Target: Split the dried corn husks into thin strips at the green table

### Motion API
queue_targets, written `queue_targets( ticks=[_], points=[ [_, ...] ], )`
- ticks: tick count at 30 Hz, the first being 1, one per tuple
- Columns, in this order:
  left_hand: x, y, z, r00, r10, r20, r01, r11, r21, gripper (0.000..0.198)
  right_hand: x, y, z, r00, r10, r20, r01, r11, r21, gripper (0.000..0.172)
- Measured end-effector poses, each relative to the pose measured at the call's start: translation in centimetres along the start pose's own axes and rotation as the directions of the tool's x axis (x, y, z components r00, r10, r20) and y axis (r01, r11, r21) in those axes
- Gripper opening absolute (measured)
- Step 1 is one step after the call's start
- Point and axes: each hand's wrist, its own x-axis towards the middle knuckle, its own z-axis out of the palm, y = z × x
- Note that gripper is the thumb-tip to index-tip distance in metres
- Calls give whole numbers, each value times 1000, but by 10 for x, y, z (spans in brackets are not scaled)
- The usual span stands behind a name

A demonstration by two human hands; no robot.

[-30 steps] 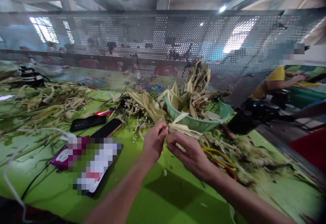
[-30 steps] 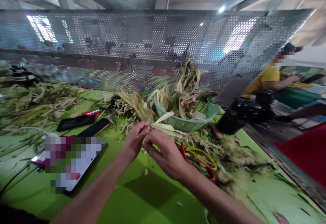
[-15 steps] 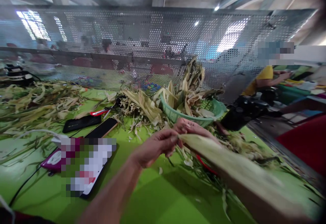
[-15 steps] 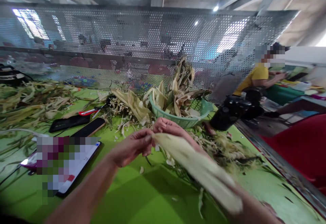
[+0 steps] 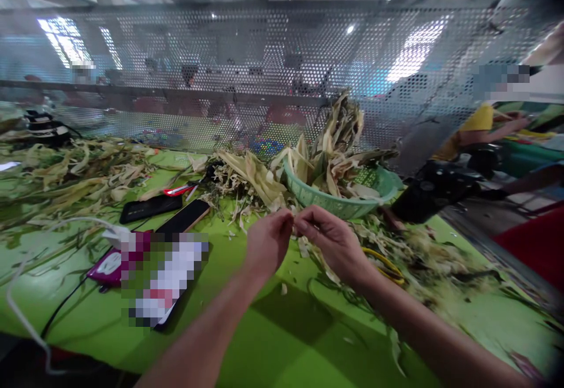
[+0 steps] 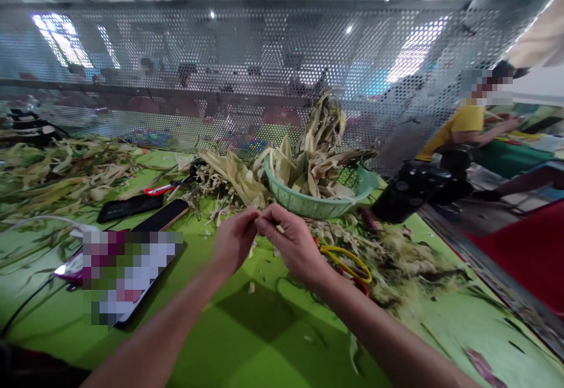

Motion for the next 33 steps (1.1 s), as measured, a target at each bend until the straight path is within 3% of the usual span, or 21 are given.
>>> queue_targets(
  ticks=[3, 6, 10, 17, 21, 23, 25, 29, 33],
  points=[
    [-3, 3, -1, 971, 236, 42, -237, 919, 316, 33, 6, -6, -9, 997, 47, -57, -40, 992, 117, 22],
    [-5, 5, 0, 942, 328, 73, -328, 849, 415, 34, 11, -8, -19, 985, 159, -69, -141, 967, 211, 25],
    [-7, 7, 0, 933, 350, 80, -348, 828, 440, 29, 16, -3, -29, 969, 244, -40, -229, 947, 223, 28],
    [-8, 10, -1, 931, 338, 139, -361, 785, 504, 29, 19, 9, -32, 969, 243, -45, -236, 964, 124, 28],
    [-6, 15, -5, 935, 323, 146, -354, 846, 398, 25, 18, 13, -33, 983, 157, -91, -153, 987, 55, 27],
    [-5, 18, -10, 953, 264, 148, -293, 928, 229, 28, 16, 11, -34, 988, 69, -142, -74, 997, -35, 25],
    [-2, 20, -18, 974, 153, 167, -155, 988, -3, 36, 15, 8, -37, 985, -13, -175, -10, 992, -129, 23],
    [5, 19, -31, 982, 19, 187, 47, 937, -345, 46, 11, 3, -40, 981, -100, -166, 71, 982, -174, 21],
    [7, 16, -30, 954, -35, 297, 151, 914, -377, 38, 9, -1, -40, 974, -144, -173, 112, 977, -183, 19]
  ],
)
